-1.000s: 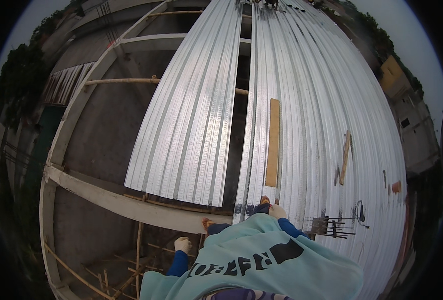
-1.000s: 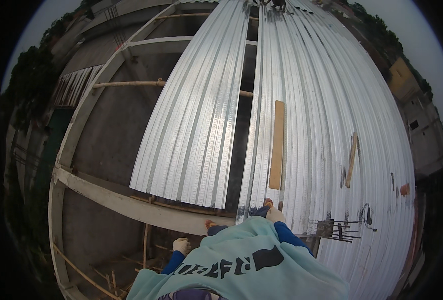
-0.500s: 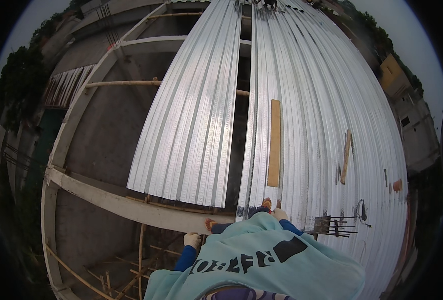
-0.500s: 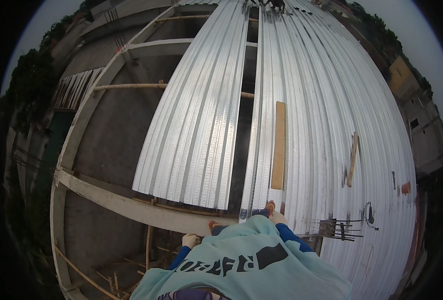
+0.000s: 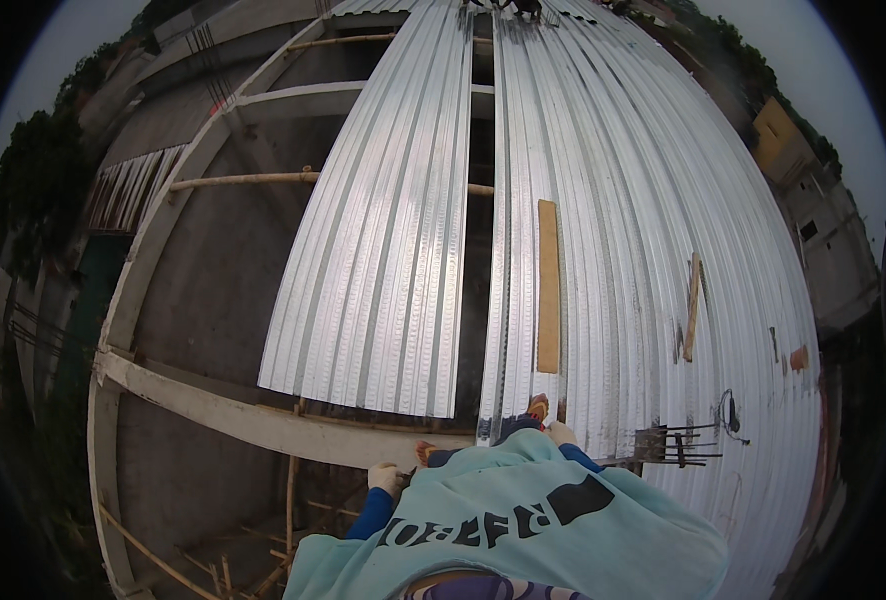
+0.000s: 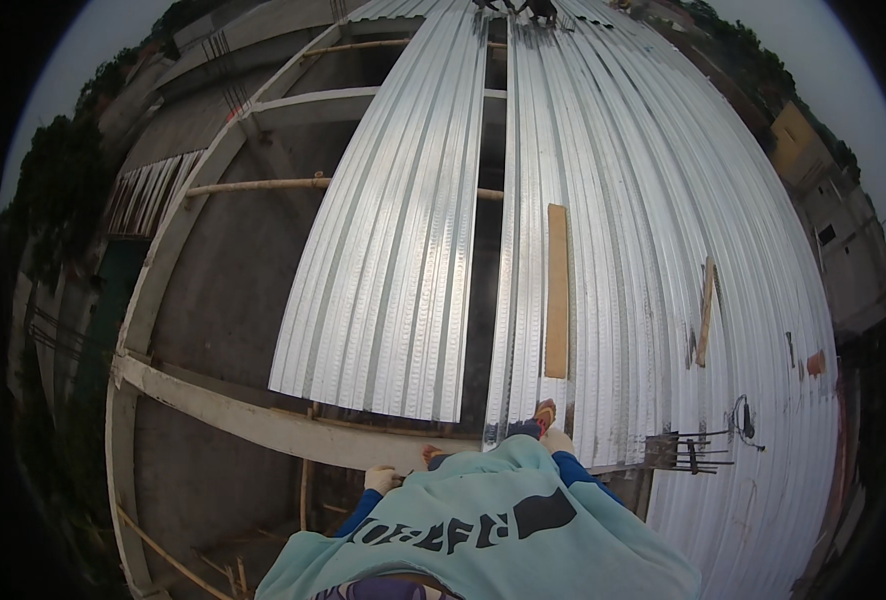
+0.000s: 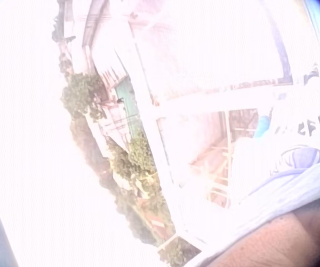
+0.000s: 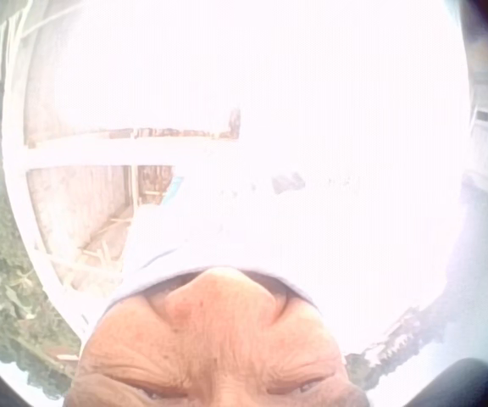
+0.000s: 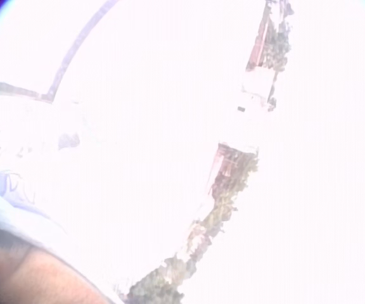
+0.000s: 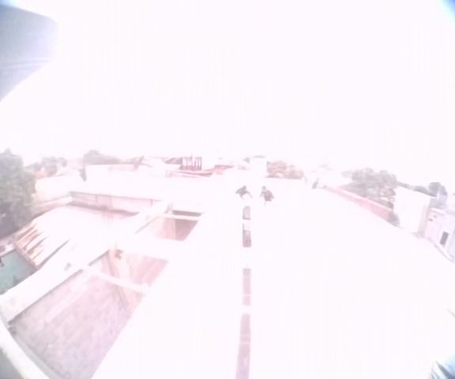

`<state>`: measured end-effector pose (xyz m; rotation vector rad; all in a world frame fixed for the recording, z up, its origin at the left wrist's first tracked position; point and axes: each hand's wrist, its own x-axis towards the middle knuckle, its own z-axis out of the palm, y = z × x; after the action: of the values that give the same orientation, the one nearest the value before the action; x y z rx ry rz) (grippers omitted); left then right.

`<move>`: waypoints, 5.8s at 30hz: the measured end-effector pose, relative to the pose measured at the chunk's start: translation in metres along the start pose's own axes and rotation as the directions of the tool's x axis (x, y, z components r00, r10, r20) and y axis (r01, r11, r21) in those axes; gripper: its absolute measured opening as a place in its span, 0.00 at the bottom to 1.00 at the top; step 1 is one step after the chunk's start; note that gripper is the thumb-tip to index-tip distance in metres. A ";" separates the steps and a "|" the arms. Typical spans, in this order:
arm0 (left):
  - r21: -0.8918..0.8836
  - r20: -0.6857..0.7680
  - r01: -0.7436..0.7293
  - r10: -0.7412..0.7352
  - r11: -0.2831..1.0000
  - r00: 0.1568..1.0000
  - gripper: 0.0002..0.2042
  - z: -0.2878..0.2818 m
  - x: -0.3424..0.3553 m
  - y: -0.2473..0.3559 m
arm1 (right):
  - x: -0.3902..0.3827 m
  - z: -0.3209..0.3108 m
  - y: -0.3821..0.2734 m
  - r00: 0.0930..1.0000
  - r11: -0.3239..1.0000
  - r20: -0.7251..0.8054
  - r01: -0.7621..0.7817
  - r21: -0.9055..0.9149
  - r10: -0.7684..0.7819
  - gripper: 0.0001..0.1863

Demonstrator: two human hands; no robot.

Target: The person lifts and positions a corrugated metal sheet onto a roof structure, aligning it with existing sheets. They walk along the roof edge to adjust placement and ensure proper fit.

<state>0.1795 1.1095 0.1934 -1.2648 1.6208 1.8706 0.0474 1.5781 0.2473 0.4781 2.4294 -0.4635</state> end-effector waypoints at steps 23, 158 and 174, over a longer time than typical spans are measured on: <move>0.250 0.231 -0.471 0.421 0.846 0.877 0.15 0.000 0.015 -0.021 | 0.019 -0.011 -0.030 1.000 0.999 -0.011 0.029 -0.024 -0.029 0.22; 0.523 0.095 -0.186 0.159 0.832 0.983 0.18 0.033 0.021 0.029 | 0.032 -0.013 -0.024 0.992 0.994 -0.127 0.004 0.105 0.009 0.19; 0.548 0.086 -0.156 0.131 0.822 0.988 0.19 0.031 0.018 0.025 | 0.034 -0.010 -0.025 0.993 0.995 -0.120 0.011 0.099 0.001 0.19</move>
<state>0.1393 1.1260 0.1918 -0.8577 2.0767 1.3229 0.0064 1.5686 0.2393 0.5567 2.5315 -0.5758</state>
